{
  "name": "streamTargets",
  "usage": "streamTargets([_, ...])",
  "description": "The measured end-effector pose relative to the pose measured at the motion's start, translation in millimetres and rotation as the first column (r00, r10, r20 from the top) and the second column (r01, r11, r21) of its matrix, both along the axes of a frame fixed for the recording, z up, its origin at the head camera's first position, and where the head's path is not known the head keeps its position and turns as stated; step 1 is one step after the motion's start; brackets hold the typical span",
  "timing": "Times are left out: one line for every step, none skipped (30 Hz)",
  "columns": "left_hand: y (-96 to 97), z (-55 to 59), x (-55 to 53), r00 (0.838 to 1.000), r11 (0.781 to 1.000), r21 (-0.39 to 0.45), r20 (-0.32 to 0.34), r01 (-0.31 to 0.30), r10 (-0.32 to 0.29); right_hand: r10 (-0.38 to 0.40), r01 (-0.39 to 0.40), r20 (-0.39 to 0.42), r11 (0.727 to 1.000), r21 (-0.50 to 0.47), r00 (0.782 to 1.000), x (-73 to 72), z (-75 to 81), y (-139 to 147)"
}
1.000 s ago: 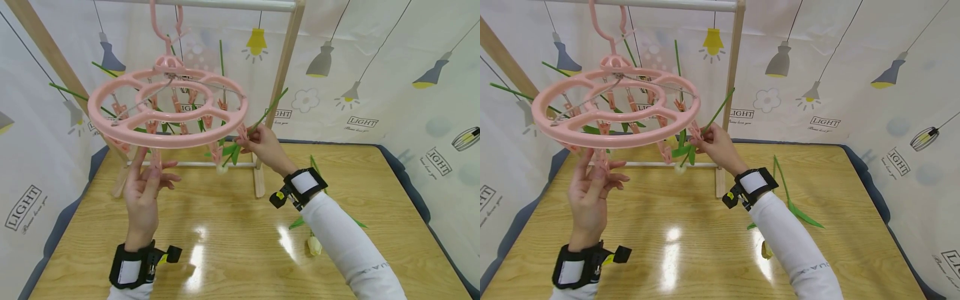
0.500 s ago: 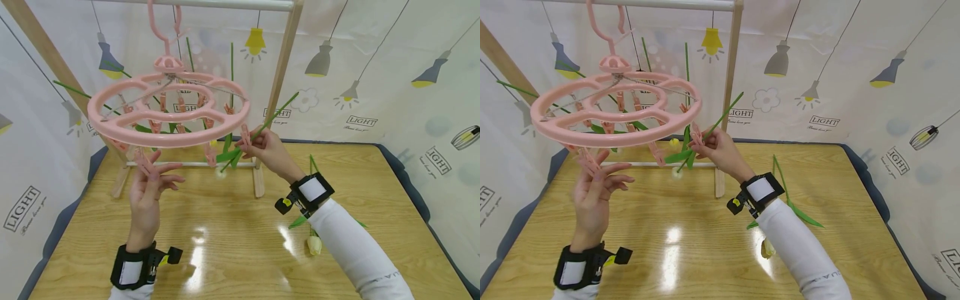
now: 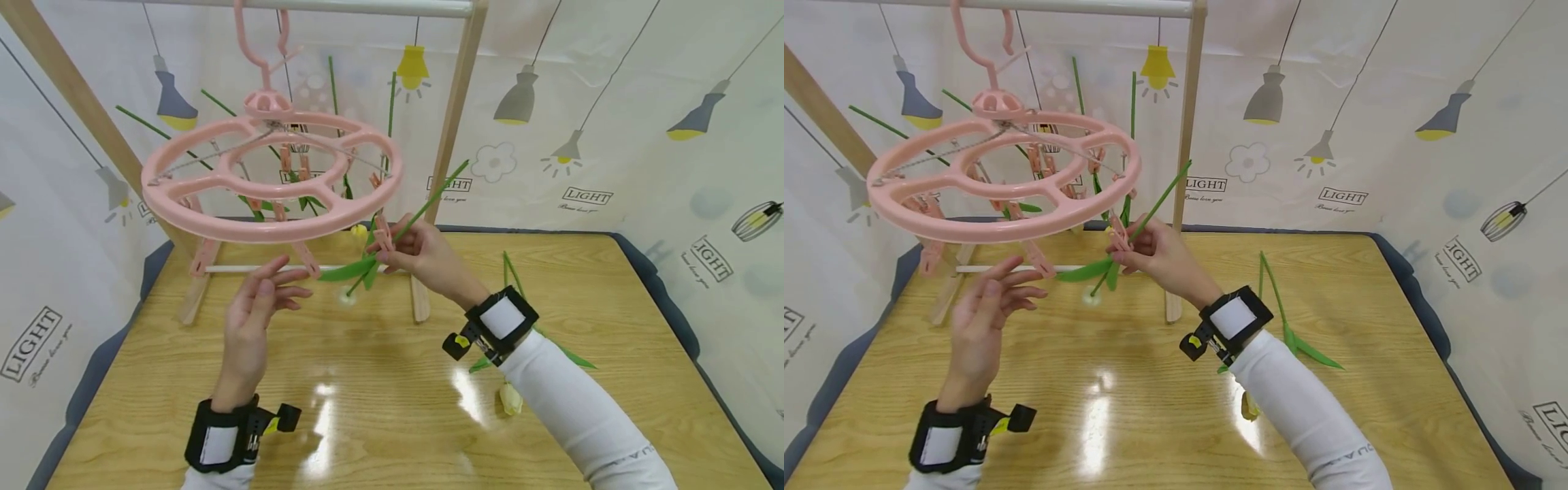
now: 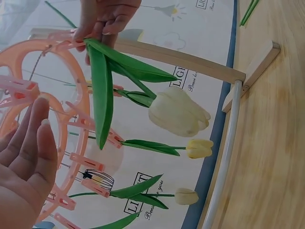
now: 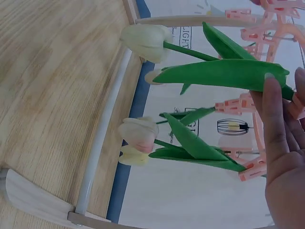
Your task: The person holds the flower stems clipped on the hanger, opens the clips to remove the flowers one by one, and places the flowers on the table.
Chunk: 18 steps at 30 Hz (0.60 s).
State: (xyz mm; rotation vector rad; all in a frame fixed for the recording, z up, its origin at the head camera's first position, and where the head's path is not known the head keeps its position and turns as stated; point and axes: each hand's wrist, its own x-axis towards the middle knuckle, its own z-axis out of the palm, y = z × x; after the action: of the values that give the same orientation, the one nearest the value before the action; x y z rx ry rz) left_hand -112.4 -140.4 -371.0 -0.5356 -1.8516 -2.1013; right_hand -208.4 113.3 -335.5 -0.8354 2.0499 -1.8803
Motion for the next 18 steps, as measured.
streamTargets([0.3,-0.5,-0.4,1.000,1.000,-0.024,-0.006,0.005,-0.005,0.003,-0.003,-0.004,1.000,0.003,1.000,1.0,0.1,-1])
streamTargets([0.8,-1.2,-0.8,1.000,0.998,-0.054,-0.010,0.007,-0.008,0.006,-0.006,-0.010,1.000,0.009,1.000,2.1,0.1,-3])
streamTargets([1.4,-1.8,-1.2,1.000,0.996,-0.087,-0.015,0.012,-0.014,0.009,-0.009,-0.013,1.000,0.014,1.000,3.3,0.3,-5])
streamTargets([2.2,-2.1,-1.8,1.000,0.993,-0.113,-0.019,0.022,-0.024,0.011,-0.011,-0.016,1.000,0.021,1.000,4.9,0.5,-6])
streamTargets([3.2,-2.6,-2.4,0.999,0.989,-0.143,-0.023,0.026,-0.029,0.014,-0.014,-0.019,0.999,0.029,1.000,6.4,0.6,-8])
streamTargets([4.3,-2.9,-2.9,0.999,0.985,-0.170,-0.020,0.030,-0.034,0.018,-0.017,-0.025,0.999,0.039,1.000,7.6,0.3,-10])
streamTargets([5.6,-3.1,-3.4,0.999,0.982,-0.185,-0.019,0.036,-0.041,0.020,-0.019,-0.035,0.999,0.051,0.999,9.1,0.3,-12])
streamTargets([6.9,-3.3,-4.4,0.999,0.978,-0.204,-0.015,0.044,-0.048,0.023,-0.020,-0.052,0.998,0.062,0.998,10.2,0.2,-14])
streamTargets([8.2,-3.1,-5.2,0.999,0.973,-0.224,-0.001,0.052,-0.054,0.024,-0.019,-0.066,0.997,0.074,0.998,11.5,-0.1,-16])
streamTargets([9.5,-3.0,-6.4,0.998,0.969,-0.241,0.009,0.058,-0.057,0.024,-0.017,-0.081,0.996,0.087,0.996,12.5,-0.6,-18])
streamTargets([10.9,-2.8,-7.7,0.998,0.961,-0.271,0.019,0.057,-0.054,0.025,-0.016,-0.097,0.995,0.097,0.995,13.3,-1.1,-19])
streamTargets([12.1,-2.3,-8.8,0.998,0.952,-0.301,0.037,0.060,-0.051,0.023,-0.011,-0.110,0.994,0.110,0.994,14.2,-1.4,-21])
streamTargets([13.5,-1.7,-9.9,0.998,0.941,-0.331,0.048,0.063,-0.050,0.024,-0.010,-0.116,0.993,0.120,0.993,14.9,-1.9,-23])
streamTargets([15.0,-0.9,-10.7,0.997,0.927,-0.370,0.061,0.067,-0.048,0.024,-0.008,-0.124,0.991,0.131,0.992,15.5,-2.7,-25])
streamTargets([16.7,0.0,-11.3,0.996,0.914,-0.400,0.075,0.073,-0.047,0.025,-0.006,-0.129,0.990,0.142,0.991,16.1,-3.5,-27])
streamTargets([18.5,0.6,-12.0,0.996,0.904,-0.420,0.080,0.078,-0.048,0.027,-0.007,-0.135,0.989,0.148,0.991,16.6,-4.2,-29])
streamTargets([20.4,1.6,-12.0,0.994,0.896,-0.434,0.091,0.088,-0.053,0.031,-0.010,-0.140,0.989,0.148,0.990,17.2,-4.9,-31])
streamTargets([22.4,2.6,-12.3,0.993,0.896,-0.433,0.100,0.101,-0.064,0.030,-0.007,-0.147,0.988,0.157,0.989,17.9,-5.6,-33])
